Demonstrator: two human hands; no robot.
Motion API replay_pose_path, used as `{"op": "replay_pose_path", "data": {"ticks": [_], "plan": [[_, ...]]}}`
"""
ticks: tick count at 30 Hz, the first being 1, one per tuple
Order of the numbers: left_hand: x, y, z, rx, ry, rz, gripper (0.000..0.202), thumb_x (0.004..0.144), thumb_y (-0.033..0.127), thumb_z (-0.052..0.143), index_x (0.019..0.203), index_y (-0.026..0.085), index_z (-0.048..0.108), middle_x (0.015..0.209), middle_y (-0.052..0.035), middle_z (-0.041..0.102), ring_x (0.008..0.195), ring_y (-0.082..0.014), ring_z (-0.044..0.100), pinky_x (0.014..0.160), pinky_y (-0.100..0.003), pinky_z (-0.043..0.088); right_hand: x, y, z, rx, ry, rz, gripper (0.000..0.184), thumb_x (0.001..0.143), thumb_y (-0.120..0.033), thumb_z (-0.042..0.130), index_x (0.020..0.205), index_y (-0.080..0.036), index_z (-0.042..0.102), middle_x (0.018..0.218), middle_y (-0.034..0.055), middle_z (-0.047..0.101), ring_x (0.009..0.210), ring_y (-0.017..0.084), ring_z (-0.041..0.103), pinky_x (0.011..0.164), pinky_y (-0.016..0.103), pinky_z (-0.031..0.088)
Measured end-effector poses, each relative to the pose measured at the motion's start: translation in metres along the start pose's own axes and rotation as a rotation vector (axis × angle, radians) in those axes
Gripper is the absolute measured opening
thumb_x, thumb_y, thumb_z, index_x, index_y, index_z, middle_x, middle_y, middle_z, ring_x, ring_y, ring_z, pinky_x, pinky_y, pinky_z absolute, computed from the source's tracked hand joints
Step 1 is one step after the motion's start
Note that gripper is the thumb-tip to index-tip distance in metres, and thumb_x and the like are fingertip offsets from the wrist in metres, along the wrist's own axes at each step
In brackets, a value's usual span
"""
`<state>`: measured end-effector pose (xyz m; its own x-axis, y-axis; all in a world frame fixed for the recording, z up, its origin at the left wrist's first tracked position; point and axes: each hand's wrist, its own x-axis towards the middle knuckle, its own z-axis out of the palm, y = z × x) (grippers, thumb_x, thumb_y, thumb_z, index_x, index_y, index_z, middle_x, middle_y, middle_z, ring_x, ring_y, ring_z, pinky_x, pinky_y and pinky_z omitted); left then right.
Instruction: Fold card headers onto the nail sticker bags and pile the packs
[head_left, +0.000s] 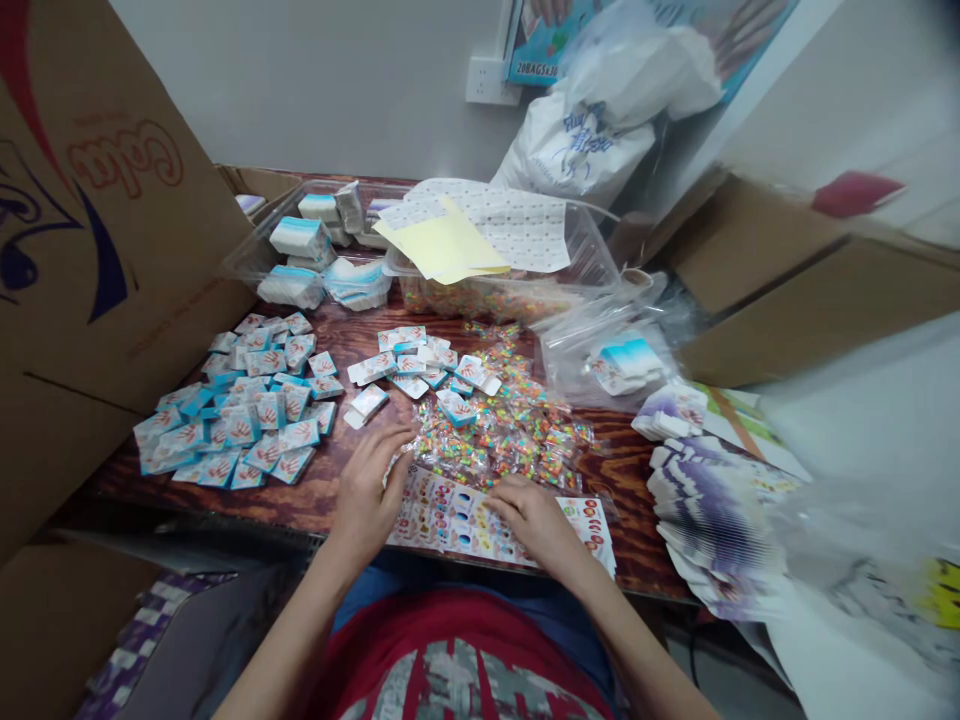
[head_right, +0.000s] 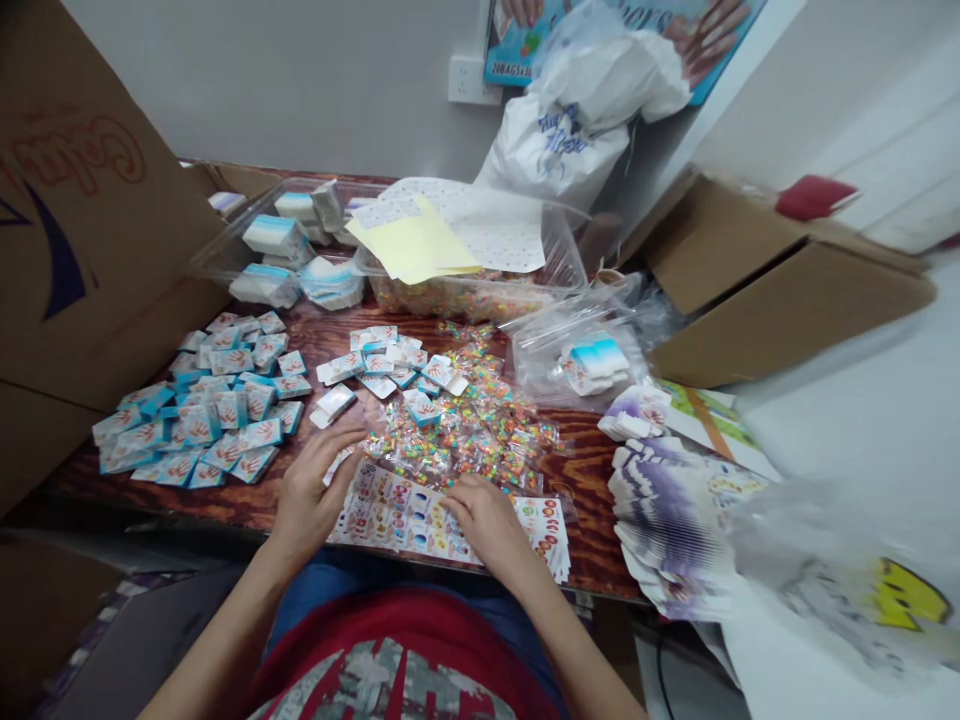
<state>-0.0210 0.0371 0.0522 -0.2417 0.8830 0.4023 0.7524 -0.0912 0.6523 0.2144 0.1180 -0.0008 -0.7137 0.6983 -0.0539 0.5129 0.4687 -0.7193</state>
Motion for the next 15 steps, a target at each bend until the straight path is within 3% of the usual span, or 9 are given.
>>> {"op": "replay_pose_path", "data": {"ticks": [4,8,11,15], "plan": [[0.004,0.005,-0.003,-0.01,0.002,0.023,0.021,0.095,0.019,0.049,0.111,0.021,0.062,0.109,-0.0069,0.069,0.106,-0.0207,0.063,0.093,-0.035,0.049,0.0,-0.012,-0.014,0.136,0.095,0.021,0.025,0.092,-0.025,0.051,0.071,-0.02,0.064,0.074,0.0026,0.06,0.074,0.019,0.056,0.068,0.029,0.039],[0.002,0.024,0.0,-0.062,0.028,0.026,0.019,0.094,0.019,0.05,0.107,0.021,0.064,0.102,-0.0063,0.07,0.1,-0.0209,0.064,0.088,-0.035,0.05,0.004,-0.025,-0.029,0.294,0.178,0.045,0.024,0.088,-0.026,0.056,0.065,-0.021,0.057,0.067,0.0,0.056,0.065,0.017,0.051,0.063,0.028,0.037],[-0.003,0.041,0.008,-0.131,-0.087,0.013,0.026,0.093,0.023,0.053,0.117,0.023,0.062,0.116,-0.0087,0.067,0.113,-0.024,0.06,0.097,-0.04,0.047,0.008,-0.041,-0.037,0.354,0.229,0.01,0.024,0.09,-0.026,0.055,0.066,-0.02,0.055,0.067,-0.0006,0.052,0.064,0.017,0.05,0.062,0.028,0.036],[-0.01,0.051,0.021,-0.245,-0.243,-0.049,0.042,0.093,0.029,0.055,0.134,0.024,0.053,0.136,-0.0102,0.058,0.127,-0.0272,0.051,0.107,-0.047,0.04,0.008,-0.071,-0.041,0.384,0.25,-0.142,0.022,0.095,-0.026,0.05,0.074,-0.021,0.058,0.074,0.0024,0.055,0.075,0.02,0.053,0.07,0.031,0.04]]}}
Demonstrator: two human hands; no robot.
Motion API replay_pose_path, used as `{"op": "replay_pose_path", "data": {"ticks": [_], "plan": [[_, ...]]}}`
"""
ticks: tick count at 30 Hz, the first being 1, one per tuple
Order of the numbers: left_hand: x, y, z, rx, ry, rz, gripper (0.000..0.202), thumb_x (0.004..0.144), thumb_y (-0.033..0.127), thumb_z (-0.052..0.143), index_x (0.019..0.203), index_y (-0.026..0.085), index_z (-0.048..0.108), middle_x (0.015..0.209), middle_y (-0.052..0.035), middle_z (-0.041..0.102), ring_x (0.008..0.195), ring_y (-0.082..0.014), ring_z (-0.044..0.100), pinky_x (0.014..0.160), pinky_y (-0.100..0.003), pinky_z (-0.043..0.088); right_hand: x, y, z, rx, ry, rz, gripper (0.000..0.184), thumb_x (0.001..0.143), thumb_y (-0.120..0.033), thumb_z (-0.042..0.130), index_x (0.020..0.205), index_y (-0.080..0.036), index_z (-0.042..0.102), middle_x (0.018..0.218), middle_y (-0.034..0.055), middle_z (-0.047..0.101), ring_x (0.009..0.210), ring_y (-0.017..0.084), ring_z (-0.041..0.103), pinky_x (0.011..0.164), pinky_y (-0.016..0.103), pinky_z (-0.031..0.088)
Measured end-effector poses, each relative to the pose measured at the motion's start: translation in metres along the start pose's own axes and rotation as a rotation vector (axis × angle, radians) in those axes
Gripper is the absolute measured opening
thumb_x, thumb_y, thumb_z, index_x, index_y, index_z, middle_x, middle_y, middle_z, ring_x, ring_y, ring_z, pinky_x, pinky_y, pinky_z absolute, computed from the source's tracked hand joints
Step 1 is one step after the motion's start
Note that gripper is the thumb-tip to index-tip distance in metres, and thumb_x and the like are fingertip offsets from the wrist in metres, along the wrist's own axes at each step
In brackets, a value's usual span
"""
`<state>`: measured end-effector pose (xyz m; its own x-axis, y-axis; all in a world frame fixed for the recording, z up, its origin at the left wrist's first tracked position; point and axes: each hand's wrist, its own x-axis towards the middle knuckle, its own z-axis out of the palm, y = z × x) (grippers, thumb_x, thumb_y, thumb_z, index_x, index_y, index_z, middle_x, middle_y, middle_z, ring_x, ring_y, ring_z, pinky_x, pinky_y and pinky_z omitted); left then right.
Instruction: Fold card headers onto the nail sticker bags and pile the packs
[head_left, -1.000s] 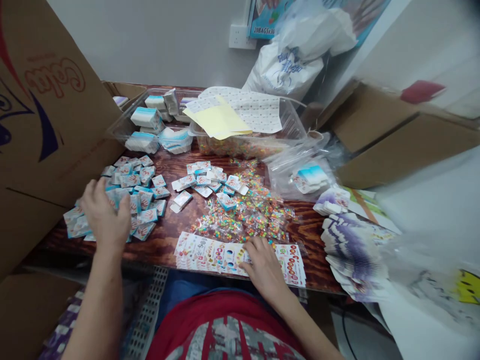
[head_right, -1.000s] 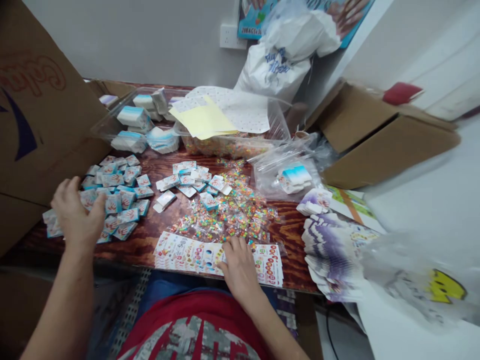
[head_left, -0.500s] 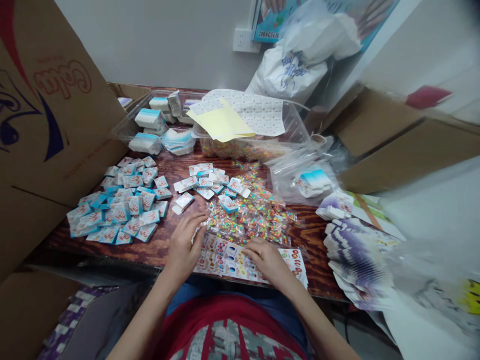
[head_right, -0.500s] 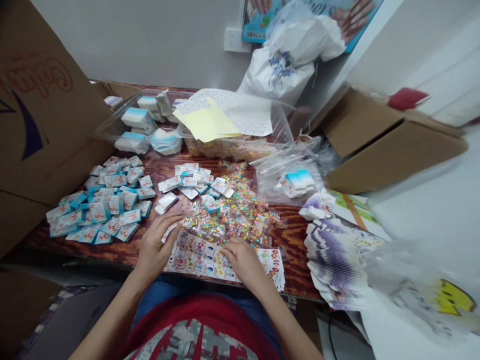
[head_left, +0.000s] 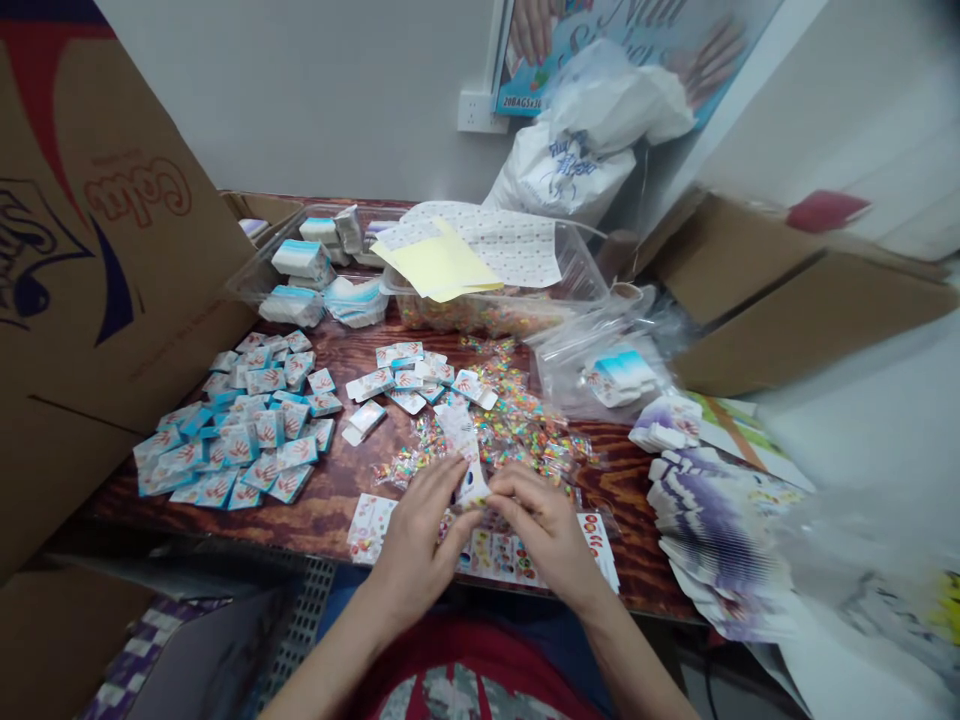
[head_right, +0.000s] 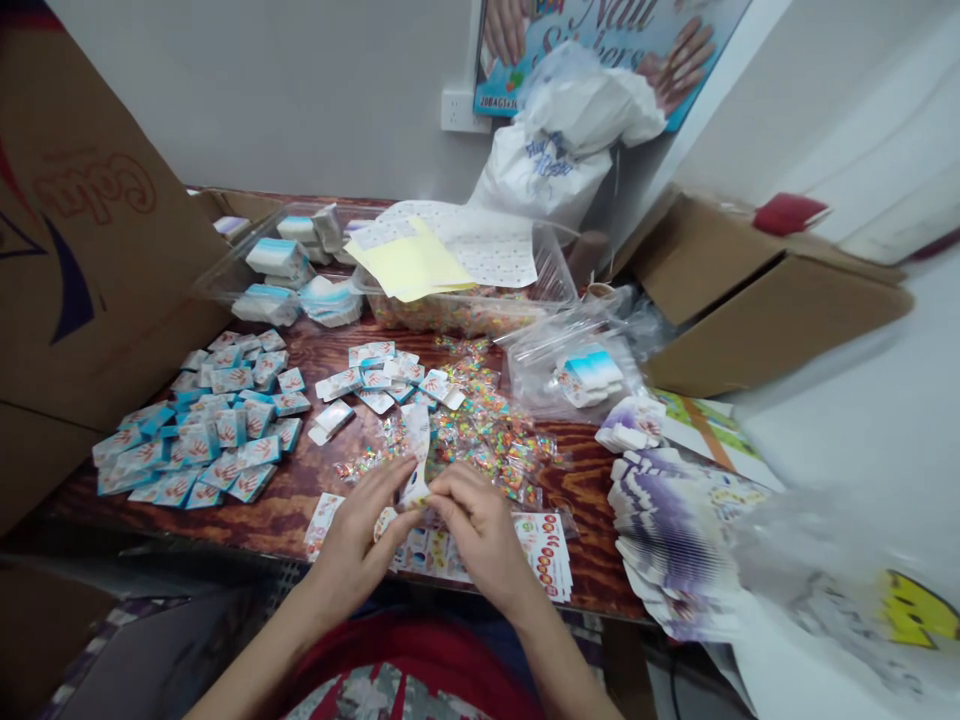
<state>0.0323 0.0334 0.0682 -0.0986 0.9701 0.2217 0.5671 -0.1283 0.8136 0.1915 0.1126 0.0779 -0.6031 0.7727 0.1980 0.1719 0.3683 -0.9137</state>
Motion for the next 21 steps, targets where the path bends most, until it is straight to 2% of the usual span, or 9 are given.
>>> {"op": "replay_pose_path", "data": {"ticks": [2,4,7,9,11,13,15,18,21], "plan": [[-0.001,-0.001,0.003,-0.081,-0.015,-0.043,0.034,0.095,0.027,0.05,0.128,0.025,0.06,0.128,-0.009,0.065,0.117,-0.0254,0.06,0.1,-0.042,0.047,0.0,-0.011,0.006,-0.04,-0.005,-0.074,0.021,0.096,-0.024,0.048,0.08,-0.022,0.06,0.079,0.004,0.058,0.081,0.021,0.055,0.074,0.034,0.042],[-0.003,-0.001,0.002,-0.131,0.008,-0.057,0.028,0.096,0.026,0.049,0.117,0.025,0.067,0.113,-0.0075,0.072,0.103,-0.0237,0.067,0.09,-0.037,0.052,-0.001,-0.016,0.01,-0.125,0.063,-0.122,0.016,0.095,-0.023,0.048,0.086,-0.023,0.061,0.087,0.0058,0.061,0.087,0.023,0.055,0.078,0.036,0.043],[-0.004,0.004,-0.009,-0.165,0.045,-0.02,0.026,0.095,0.024,0.05,0.11,0.025,0.071,0.104,-0.0064,0.074,0.095,-0.0226,0.068,0.085,-0.034,0.052,-0.003,-0.008,0.007,-0.26,0.177,-0.128,0.017,0.089,-0.022,0.055,0.105,-0.024,0.061,0.111,0.0091,0.061,0.108,0.028,0.052,0.094,0.044,0.038],[-0.003,0.008,-0.018,-0.224,-0.02,-0.014,0.026,0.095,0.026,0.05,0.108,0.025,0.072,0.103,-0.0066,0.074,0.097,-0.023,0.067,0.087,-0.035,0.051,-0.005,0.004,0.0,-0.295,0.114,-0.082,0.019,0.088,-0.018,0.052,0.103,-0.025,0.061,0.106,0.0077,0.063,0.105,0.028,0.053,0.098,0.046,0.035],[-0.003,0.007,-0.023,-0.369,-0.115,-0.048,0.032,0.097,0.033,0.045,0.096,0.022,0.075,0.095,-0.0075,0.074,0.096,-0.024,0.066,0.089,-0.037,0.049,-0.009,0.013,-0.006,-0.238,-0.01,-0.004,0.02,0.088,-0.014,0.045,0.091,-0.024,0.062,0.088,0.0044,0.063,0.09,0.024,0.057,0.089,0.04,0.04],[-0.002,0.0,-0.019,-0.554,-0.138,-0.157,0.041,0.098,0.041,0.04,0.088,0.02,0.074,0.091,-0.008,0.073,0.095,-0.0243,0.065,0.09,-0.037,0.048,-0.013,0.016,-0.006,-0.121,-0.115,0.075,0.024,0.089,-0.012,0.04,0.086,-0.023,0.061,0.081,0.0029,0.06,0.082,0.021,0.057,0.078,0.034,0.043],[-0.002,-0.01,-0.009,-0.684,-0.119,-0.306,0.034,0.093,0.046,0.05,0.098,0.02,0.072,0.101,-0.0073,0.071,0.099,-0.0238,0.063,0.091,-0.035,0.048,-0.016,0.015,0.001,-0.019,-0.166,0.115,0.023,0.089,-0.013,0.042,0.086,-0.022,0.062,0.085,0.0033,0.061,0.085,0.02,0.059,0.075,0.03,0.043],[-0.003,-0.021,0.012,-0.762,-0.259,-0.458,0.038,0.085,0.047,0.063,0.111,0.019,0.067,0.103,-0.0061,0.069,0.094,-0.0218,0.062,0.082,-0.031,0.049,-0.016,0.014,0.02,0.006,-0.111,0.156,0.014,0.089,-0.019,0.048,0.081,-0.022,0.06,0.083,0.0022,0.063,0.08,0.019,0.06,0.072,0.027,0.042],[-0.004,-0.026,0.023,-0.812,-0.359,-0.492,0.042,0.086,0.054,0.059,0.088,0.013,0.069,0.075,-0.0034,0.066,0.068,-0.016,0.059,0.065,-0.026,0.046,-0.012,0.022,0.029,-0.043,0.003,0.257,0.007,0.086,-0.028,0.058,0.082,-0.022,0.058,0.069,-0.0011,0.06,0.064,0.017,0.056,0.061,0.026,0.039]]}}
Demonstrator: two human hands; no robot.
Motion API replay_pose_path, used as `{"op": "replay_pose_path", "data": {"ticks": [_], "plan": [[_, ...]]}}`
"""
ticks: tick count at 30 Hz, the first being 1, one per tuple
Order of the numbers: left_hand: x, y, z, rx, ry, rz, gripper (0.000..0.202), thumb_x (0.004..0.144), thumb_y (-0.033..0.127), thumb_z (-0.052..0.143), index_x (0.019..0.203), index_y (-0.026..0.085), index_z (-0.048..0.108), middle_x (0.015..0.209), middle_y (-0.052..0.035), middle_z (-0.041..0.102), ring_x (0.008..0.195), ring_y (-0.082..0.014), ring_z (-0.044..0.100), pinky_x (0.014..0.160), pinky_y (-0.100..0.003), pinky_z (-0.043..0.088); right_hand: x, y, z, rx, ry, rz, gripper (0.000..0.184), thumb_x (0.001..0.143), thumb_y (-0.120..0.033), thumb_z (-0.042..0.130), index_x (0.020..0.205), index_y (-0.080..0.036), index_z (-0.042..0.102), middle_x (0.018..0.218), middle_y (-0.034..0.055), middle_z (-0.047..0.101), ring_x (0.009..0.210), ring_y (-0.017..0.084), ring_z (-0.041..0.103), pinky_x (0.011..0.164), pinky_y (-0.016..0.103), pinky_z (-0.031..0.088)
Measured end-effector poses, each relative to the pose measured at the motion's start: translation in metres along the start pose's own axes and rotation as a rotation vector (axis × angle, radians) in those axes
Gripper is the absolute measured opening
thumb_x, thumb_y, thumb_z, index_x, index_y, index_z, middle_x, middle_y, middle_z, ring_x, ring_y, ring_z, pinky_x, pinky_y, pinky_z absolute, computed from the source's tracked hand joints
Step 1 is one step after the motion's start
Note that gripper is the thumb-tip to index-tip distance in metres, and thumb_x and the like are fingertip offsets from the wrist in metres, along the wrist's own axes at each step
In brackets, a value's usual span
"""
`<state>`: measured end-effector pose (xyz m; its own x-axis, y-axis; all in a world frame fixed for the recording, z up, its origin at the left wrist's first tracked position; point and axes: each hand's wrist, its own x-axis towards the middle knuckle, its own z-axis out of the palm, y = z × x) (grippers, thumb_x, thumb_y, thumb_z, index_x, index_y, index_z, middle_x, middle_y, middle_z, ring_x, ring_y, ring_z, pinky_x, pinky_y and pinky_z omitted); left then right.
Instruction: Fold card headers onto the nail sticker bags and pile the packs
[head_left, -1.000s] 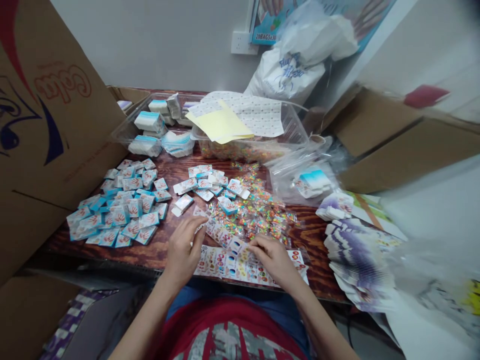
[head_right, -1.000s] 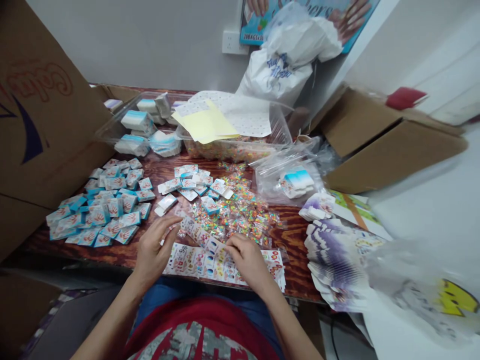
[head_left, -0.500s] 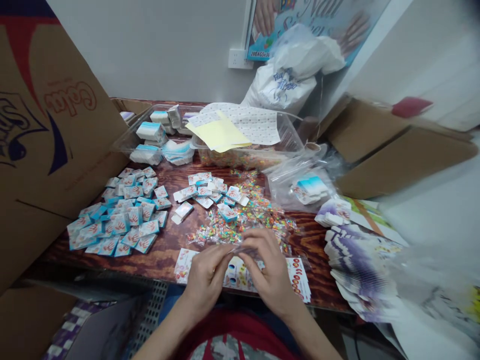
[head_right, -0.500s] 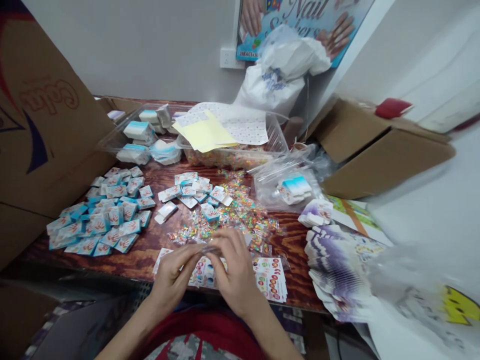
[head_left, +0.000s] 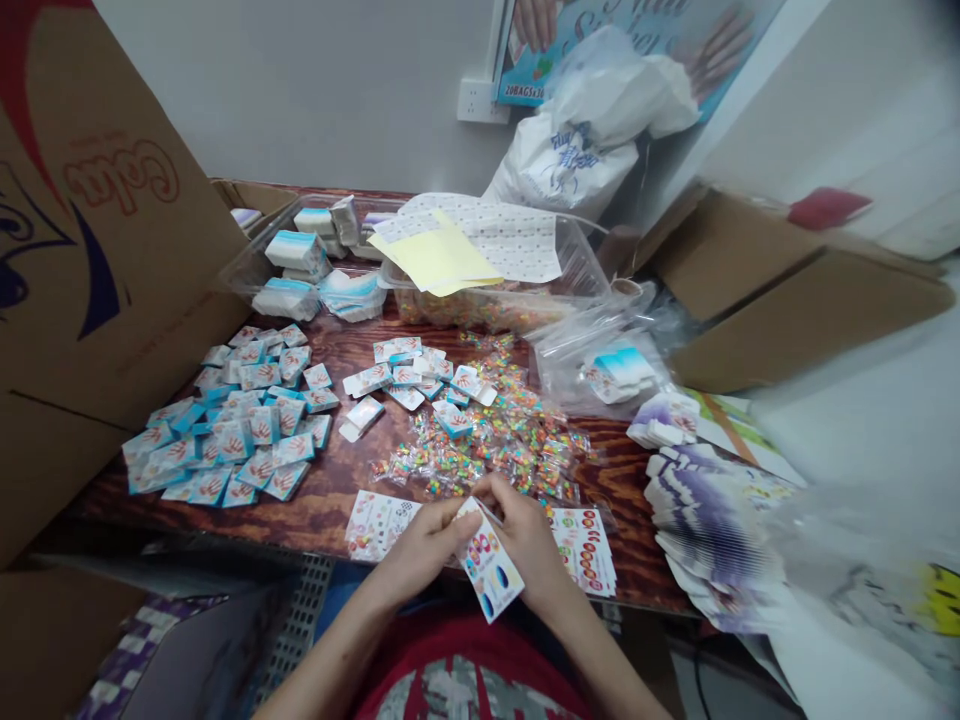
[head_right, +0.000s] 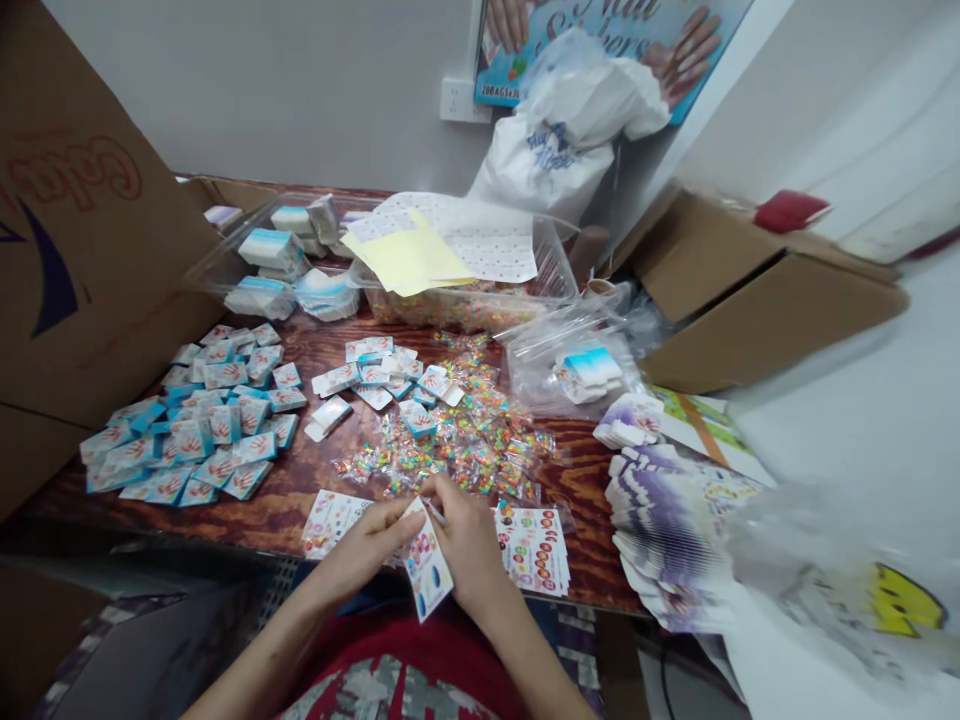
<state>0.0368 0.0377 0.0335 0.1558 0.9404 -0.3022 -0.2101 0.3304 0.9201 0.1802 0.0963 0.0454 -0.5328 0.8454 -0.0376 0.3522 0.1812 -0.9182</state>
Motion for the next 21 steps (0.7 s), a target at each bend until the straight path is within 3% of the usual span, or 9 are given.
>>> {"op": "replay_pose_path", "data": {"ticks": [3,5,7,10,13,15,18,21], "plan": [[0.004,-0.002,-0.003,0.0,0.15,-0.009,0.049,0.082,0.061,0.058,0.077,0.013,0.065,0.065,-0.0016,0.062,0.06,-0.015,0.057,0.057,-0.025,0.045,0.005,0.009,-0.007,0.09,0.018,0.081,0.02,0.09,-0.038,0.055,0.08,-0.021,0.058,0.067,-0.0006,0.059,0.062,0.017,0.054,0.057,0.025,0.038],[0.006,-0.002,-0.007,0.025,0.273,-0.004,0.049,0.081,0.063,0.058,0.076,0.014,0.064,0.062,-0.0003,0.059,0.057,-0.0154,0.056,0.053,-0.025,0.046,0.005,0.012,-0.016,0.22,-0.089,0.143,0.033,0.093,-0.046,0.047,0.077,-0.02,0.06,0.067,0.0002,0.058,0.058,0.015,0.052,0.053,0.025,0.038],[0.007,-0.002,-0.009,0.091,0.358,0.045,0.046,0.082,0.061,0.057,0.077,0.016,0.063,0.065,0.0001,0.058,0.059,-0.0151,0.055,0.052,-0.024,0.047,0.003,0.011,-0.022,0.301,-0.214,0.194,0.034,0.09,-0.048,0.052,0.076,-0.019,0.061,0.063,-0.0013,0.054,0.054,0.013,0.049,0.05,0.024,0.036],[0.003,0.0,-0.003,0.231,0.344,0.148,0.041,0.089,0.053,0.05,0.082,0.016,0.064,0.075,-0.0021,0.06,0.07,-0.0158,0.056,0.061,-0.024,0.048,0.0,0.006,-0.018,0.371,-0.252,0.232,0.028,0.08,-0.044,0.067,0.072,-0.019,0.06,0.059,-0.0038,0.05,0.052,0.011,0.047,0.049,0.022,0.036],[-0.004,0.002,0.008,0.196,0.148,0.136,0.04,0.094,0.051,0.043,0.092,0.016,0.063,0.084,-0.0047,0.064,0.074,-0.0161,0.058,0.066,-0.025,0.05,0.001,0.006,-0.005,0.48,-0.192,0.292,0.032,0.077,-0.049,0.068,0.076,-0.018,0.061,0.056,-0.004,0.053,0.046,0.01,0.047,0.045,0.021,0.035],[-0.007,0.0,0.011,0.122,0.056,0.07,0.039,0.094,0.052,0.043,0.095,0.017,0.06,0.081,-0.0042,0.065,0.066,-0.0152,0.06,0.06,-0.025,0.051,0.005,0.012,-0.001,0.509,-0.166,0.323,0.034,0.076,-0.051,0.067,0.079,-0.018,0.061,0.053,-0.0037,0.054,0.043,0.01,0.047,0.044,0.021,0.034],[-0.006,-0.004,0.005,0.104,0.103,-0.02,0.044,0.09,0.059,0.046,0.085,0.017,0.056,0.061,-0.0001,0.06,0.05,-0.0135,0.057,0.049,-0.023,0.047,0.014,0.027,-0.007,0.407,-0.101,0.297,0.034,0.081,-0.052,0.06,0.076,-0.018,0.06,0.058,-0.0005,0.059,0.047,0.013,0.05,0.047,0.023,0.037],[0.0,-0.007,-0.005,0.11,0.2,-0.052,0.049,0.084,0.065,0.049,0.075,0.017,0.054,0.053,0.0014,0.057,0.043,-0.012,0.053,0.043,-0.021,0.043,0.025,0.045,-0.026,-0.005,0.231,0.167,0.03,0.089,-0.045,0.049,0.077,-0.02,0.059,0.07,0.0031,0.063,0.061,0.018,0.056,0.059,0.028,0.041]]}}
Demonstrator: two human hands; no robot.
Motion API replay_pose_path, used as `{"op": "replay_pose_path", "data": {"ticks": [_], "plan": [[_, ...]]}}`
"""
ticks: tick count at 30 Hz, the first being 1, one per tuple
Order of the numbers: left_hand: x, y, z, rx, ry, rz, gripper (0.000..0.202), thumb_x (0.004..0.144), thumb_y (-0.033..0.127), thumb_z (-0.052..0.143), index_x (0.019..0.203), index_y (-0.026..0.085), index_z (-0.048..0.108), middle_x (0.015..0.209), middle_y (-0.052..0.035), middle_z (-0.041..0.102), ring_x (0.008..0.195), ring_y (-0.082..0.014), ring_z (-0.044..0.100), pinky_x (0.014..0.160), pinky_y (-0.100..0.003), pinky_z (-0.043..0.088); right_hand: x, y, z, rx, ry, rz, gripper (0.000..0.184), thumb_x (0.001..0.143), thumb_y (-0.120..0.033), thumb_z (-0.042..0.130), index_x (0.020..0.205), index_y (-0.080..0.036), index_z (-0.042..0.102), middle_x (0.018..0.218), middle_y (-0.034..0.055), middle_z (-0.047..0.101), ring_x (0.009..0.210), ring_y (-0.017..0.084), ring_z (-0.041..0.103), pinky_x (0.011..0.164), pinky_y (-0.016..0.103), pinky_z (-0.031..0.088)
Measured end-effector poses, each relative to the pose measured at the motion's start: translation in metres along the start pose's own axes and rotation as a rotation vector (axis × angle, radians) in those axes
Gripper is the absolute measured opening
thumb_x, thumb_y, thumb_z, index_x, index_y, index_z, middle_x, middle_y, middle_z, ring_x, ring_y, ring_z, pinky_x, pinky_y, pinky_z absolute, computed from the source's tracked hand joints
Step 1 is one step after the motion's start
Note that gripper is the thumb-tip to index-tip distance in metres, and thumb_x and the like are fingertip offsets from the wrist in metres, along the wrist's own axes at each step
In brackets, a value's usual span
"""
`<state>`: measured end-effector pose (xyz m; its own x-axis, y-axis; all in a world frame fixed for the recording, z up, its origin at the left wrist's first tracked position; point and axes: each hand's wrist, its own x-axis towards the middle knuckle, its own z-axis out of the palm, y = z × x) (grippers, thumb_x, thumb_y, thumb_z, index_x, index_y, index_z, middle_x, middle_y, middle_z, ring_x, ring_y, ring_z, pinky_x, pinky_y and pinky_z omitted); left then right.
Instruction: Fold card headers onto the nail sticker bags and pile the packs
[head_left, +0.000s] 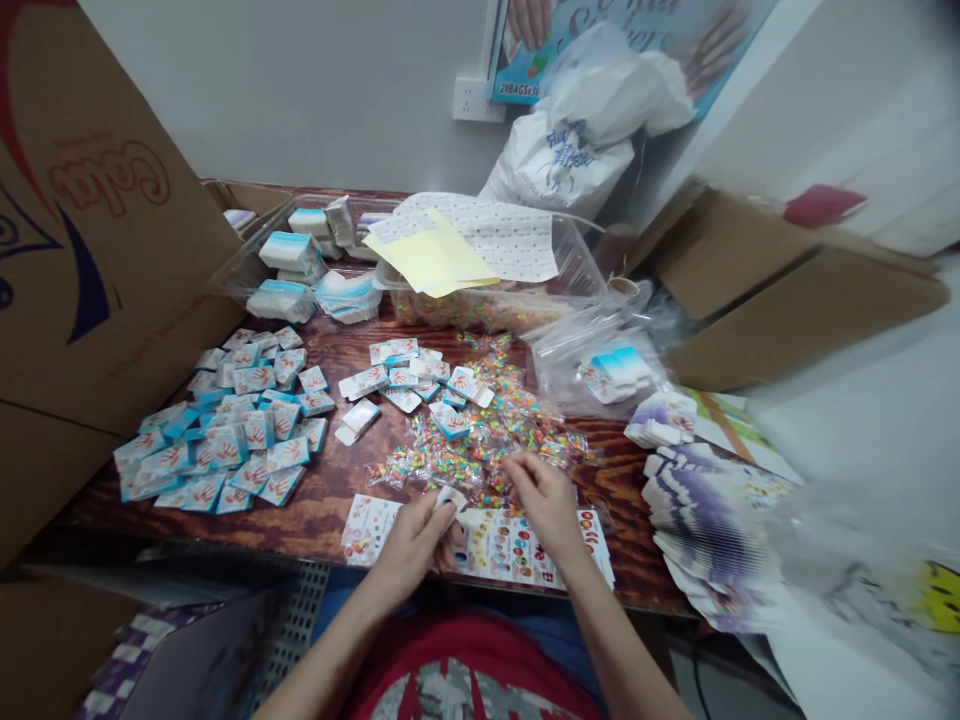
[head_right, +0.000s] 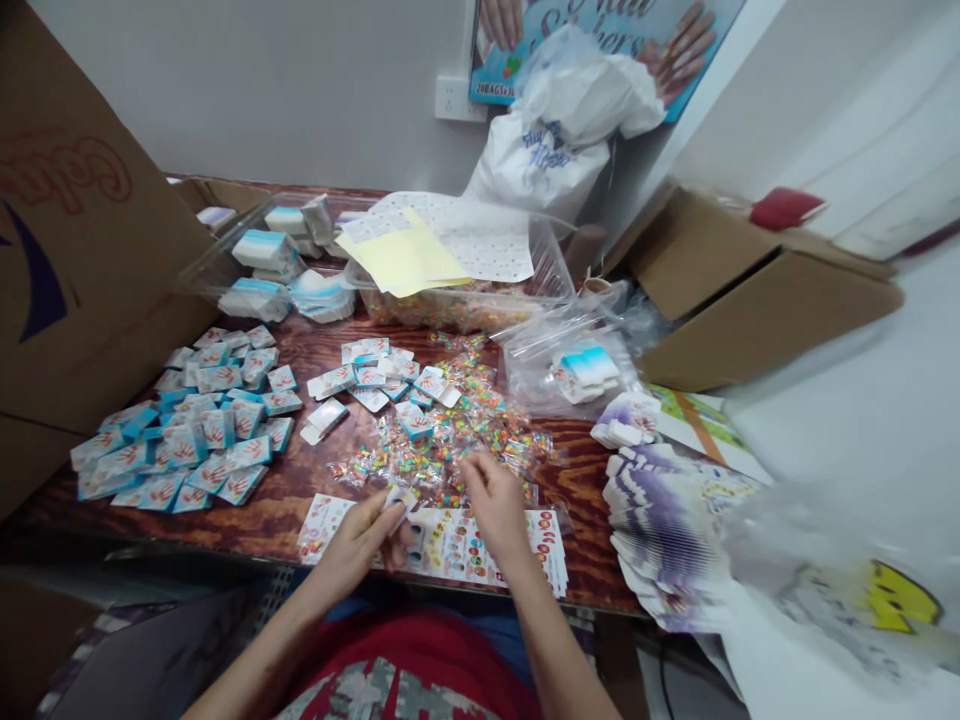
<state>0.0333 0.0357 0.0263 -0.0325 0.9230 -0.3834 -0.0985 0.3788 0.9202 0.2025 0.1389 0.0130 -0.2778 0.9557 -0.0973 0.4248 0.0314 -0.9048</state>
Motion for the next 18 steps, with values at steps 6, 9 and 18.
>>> {"op": "replay_pose_path", "data": {"ticks": [6,9,18], "plan": [[0.013,0.001,-0.003,-0.024,0.048,0.029,0.047,0.081,0.065,0.054,0.076,0.018,0.053,0.06,0.0022,0.059,0.042,-0.01,0.05,0.042,-0.021,0.039,0.019,0.023,-0.013,-0.621,0.186,-0.155,0.01,0.083,-0.028,0.053,0.081,-0.02,0.059,0.093,0.0099,0.061,0.087,0.026,0.056,0.074,0.034,0.04],[0.018,-0.004,-0.005,0.002,0.052,0.055,0.047,0.084,0.063,0.051,0.071,0.018,0.053,0.055,0.0032,0.054,0.043,-0.0102,0.048,0.044,-0.021,0.038,0.017,0.029,-0.011,-0.54,0.154,-0.18,0.01,0.081,-0.025,0.052,0.072,-0.02,0.053,0.084,0.0068,0.058,0.079,0.022,0.054,0.071,0.032,0.039],[0.027,-0.01,-0.004,0.093,-0.072,-0.006,0.024,0.084,0.042,0.053,0.08,0.018,0.053,0.056,0.0058,0.048,0.046,-0.0102,0.041,0.045,-0.021,0.032,-0.003,-0.022,-0.011,0.012,-0.353,-0.072,0.017,0.084,-0.034,0.052,0.076,-0.02,0.058,0.069,-0.0008,0.056,0.064,0.016,0.05,0.059,0.025,0.034]]}}
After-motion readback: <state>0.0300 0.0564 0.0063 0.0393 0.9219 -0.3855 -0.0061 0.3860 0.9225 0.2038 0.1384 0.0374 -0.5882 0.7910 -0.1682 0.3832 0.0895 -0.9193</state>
